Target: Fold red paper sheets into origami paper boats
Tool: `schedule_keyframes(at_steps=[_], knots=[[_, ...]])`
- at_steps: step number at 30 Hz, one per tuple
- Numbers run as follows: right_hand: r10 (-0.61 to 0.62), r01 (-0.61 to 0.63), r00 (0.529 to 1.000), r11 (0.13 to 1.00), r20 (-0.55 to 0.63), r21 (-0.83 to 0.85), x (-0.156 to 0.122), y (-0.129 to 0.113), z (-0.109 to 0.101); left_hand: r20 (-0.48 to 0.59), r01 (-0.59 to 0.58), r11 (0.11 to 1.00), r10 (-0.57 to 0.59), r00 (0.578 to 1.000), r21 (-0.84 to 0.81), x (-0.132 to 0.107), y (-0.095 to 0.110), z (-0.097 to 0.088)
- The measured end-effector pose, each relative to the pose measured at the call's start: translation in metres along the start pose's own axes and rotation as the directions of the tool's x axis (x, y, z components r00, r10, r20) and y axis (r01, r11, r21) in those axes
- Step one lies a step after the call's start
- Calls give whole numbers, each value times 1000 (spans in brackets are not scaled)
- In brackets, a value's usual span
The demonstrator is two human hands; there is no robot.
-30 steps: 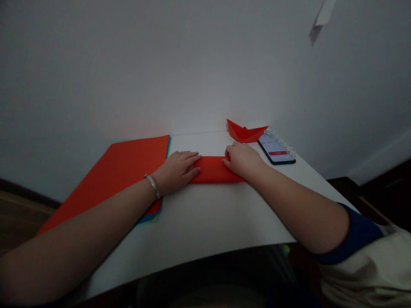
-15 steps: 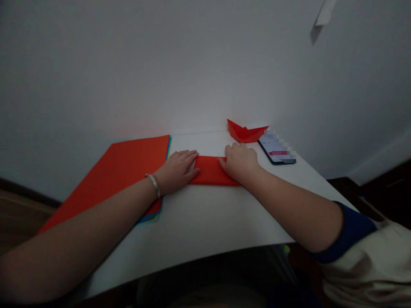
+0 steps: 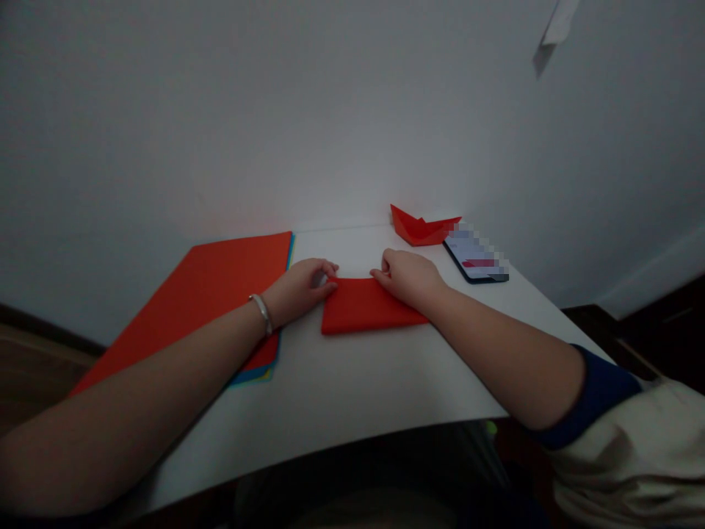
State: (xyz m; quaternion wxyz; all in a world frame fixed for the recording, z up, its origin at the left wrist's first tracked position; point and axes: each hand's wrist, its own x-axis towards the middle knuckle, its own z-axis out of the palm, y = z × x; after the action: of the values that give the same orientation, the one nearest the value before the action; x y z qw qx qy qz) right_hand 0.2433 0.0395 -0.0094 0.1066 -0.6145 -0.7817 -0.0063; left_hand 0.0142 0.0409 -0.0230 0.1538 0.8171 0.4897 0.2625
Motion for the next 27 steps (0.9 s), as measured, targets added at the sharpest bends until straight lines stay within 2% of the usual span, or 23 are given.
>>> schedule_keyframes(at_steps=[3,6,10,12,14,16,18,20,22,27], knots=[[-18,19,1000,999,-15,49,0,2,-1,-17,96,989,-99,995,-112,0,6,-3],[-10,41,992,968,-125,246,-1,3,-4,-124,150,956,-186,975,-253,0,12,-5],[106,68,964,788,-244,612,-2,1,-5,-299,117,885,-272,915,-450,1,13,-7],[173,37,961,698,-218,715,-1,-1,-2,-356,76,865,-282,891,-496,0,13,-9],[217,-27,967,599,-130,800,-1,-3,1,-386,47,857,-279,879,-513,0,14,-10],[224,-81,974,477,-32,875,-1,-5,4,-394,29,850,-274,877,-525,-1,16,-11],[223,-90,975,392,1,916,-1,-6,6,-396,13,841,-269,878,-541,-1,18,-12],[242,-56,970,365,-37,929,0,-5,7,-398,-12,816,-269,877,-578,-1,20,-12],[262,-11,961,374,-94,927,1,-4,8,-381,-40,767,-272,884,-640,-1,21,-11],[275,18,952,385,-133,923,3,-1,8,-274,-29,675,-260,926,-738,-2,19,-9]])
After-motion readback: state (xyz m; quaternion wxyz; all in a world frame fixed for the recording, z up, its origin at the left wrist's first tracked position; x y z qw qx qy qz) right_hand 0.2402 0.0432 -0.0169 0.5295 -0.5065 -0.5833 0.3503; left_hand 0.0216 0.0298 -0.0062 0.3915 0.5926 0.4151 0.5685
